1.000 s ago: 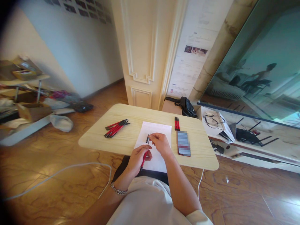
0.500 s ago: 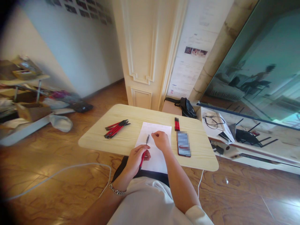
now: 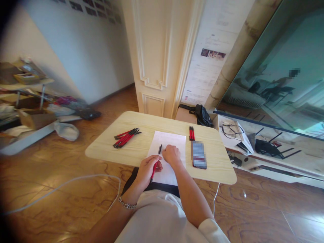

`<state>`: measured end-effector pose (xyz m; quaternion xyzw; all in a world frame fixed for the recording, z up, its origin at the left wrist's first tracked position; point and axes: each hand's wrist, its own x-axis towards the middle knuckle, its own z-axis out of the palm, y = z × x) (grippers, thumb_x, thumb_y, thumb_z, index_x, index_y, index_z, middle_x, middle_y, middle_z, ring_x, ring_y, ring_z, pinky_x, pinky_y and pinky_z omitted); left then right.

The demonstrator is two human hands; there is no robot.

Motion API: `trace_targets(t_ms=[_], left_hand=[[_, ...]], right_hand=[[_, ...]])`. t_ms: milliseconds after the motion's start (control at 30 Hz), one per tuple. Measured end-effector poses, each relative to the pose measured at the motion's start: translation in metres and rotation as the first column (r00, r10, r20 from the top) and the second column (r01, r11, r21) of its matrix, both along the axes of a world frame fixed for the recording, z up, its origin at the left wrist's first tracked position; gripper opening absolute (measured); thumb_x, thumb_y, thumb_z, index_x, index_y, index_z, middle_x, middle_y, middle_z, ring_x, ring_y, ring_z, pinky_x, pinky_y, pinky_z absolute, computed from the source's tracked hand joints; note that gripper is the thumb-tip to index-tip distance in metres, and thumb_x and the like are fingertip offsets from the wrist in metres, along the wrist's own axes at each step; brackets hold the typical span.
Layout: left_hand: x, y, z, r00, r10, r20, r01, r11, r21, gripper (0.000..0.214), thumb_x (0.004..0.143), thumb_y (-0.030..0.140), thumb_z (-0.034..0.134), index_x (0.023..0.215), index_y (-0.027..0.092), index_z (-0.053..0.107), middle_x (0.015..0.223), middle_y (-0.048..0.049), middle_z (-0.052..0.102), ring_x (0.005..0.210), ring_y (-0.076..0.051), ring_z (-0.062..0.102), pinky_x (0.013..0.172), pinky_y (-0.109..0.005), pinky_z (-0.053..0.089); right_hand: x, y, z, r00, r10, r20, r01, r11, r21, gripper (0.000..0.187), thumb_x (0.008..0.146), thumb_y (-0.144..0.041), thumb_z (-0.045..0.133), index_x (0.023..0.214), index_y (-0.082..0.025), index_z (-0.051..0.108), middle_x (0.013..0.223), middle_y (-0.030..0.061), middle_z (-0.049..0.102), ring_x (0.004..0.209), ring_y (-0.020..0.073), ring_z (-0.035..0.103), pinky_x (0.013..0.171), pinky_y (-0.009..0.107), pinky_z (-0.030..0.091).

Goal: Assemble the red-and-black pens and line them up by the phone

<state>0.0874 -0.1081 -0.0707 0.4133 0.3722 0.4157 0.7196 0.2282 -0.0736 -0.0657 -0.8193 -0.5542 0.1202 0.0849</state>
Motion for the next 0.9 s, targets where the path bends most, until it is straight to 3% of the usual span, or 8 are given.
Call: trace_targets(t_ms=[500, 600, 700, 800, 900], left_hand=[[0.001, 0.001, -0.005, 1.000, -0.025, -0.009, 0.026, 0.999, 0.035, 0.031, 0.077, 0.043, 0.058, 0.085, 0.013, 0.065, 0.059, -0.0024, 0.061, 0.053, -0.014, 0.059, 0.050, -0.024, 0.050], [0.000, 0.002, -0.003, 1.000, -0.024, -0.013, 0.024, 0.999, 0.028, 0.031, 0.076, 0.042, 0.059, 0.085, 0.013, 0.065, 0.059, -0.0028, 0.062, 0.053, -0.014, 0.059, 0.050, -0.024, 0.051], [0.000, 0.002, -0.002, 0.999, -0.026, -0.022, 0.026, 1.000, 0.016, 0.030, 0.076, 0.041, 0.060, 0.084, 0.013, 0.065, 0.059, -0.0028, 0.061, 0.054, -0.014, 0.059, 0.050, -0.025, 0.051], [0.001, 0.000, -0.001, 0.999, -0.035, -0.020, 0.035, 0.999, 0.018, 0.029, 0.076, 0.041, 0.059, 0.083, 0.014, 0.065, 0.059, -0.0025, 0.061, 0.054, -0.014, 0.059, 0.050, -0.025, 0.051], [0.005, -0.004, -0.001, 0.998, -0.063, -0.024, 0.064, 0.998, 0.027, 0.029, 0.077, 0.041, 0.059, 0.083, 0.014, 0.066, 0.059, -0.0022, 0.061, 0.054, -0.014, 0.059, 0.051, -0.024, 0.051]], right_hand=[[0.004, 0.002, 0.002, 0.999, 0.034, -0.024, -0.034, 0.999, -0.021, 0.032, 0.081, -0.035, 0.046, 0.091, -0.014, 0.069, 0.090, 0.0166, 0.069, 0.086, 0.0253, 0.063, 0.070, 0.030, 0.040], [0.008, -0.001, 0.004, 0.997, 0.009, -0.078, -0.007, 0.999, 0.034, 0.035, 0.084, -0.041, 0.045, 0.088, -0.016, 0.069, 0.089, 0.0152, 0.069, 0.086, 0.0244, 0.062, 0.072, 0.031, 0.039], [0.014, -0.008, 0.008, 0.984, 0.008, -0.177, 0.025, 0.984, 0.178, 0.037, 0.087, -0.043, 0.042, 0.083, -0.017, 0.068, 0.084, 0.0113, 0.069, 0.082, 0.0211, 0.061, 0.071, 0.029, 0.038], [0.017, -0.018, 0.011, 0.910, 0.111, -0.399, 0.017, 0.952, 0.304, 0.036, 0.087, -0.043, 0.043, 0.083, -0.018, 0.068, 0.077, 0.0060, 0.067, 0.071, 0.0164, 0.058, 0.065, 0.026, 0.038], [0.014, -0.030, 0.015, 0.744, 0.232, -0.627, 0.005, 0.936, 0.352, 0.035, 0.084, -0.045, 0.047, 0.082, -0.016, 0.067, 0.069, 0.0025, 0.063, 0.061, 0.0129, 0.053, 0.056, 0.023, 0.037]])
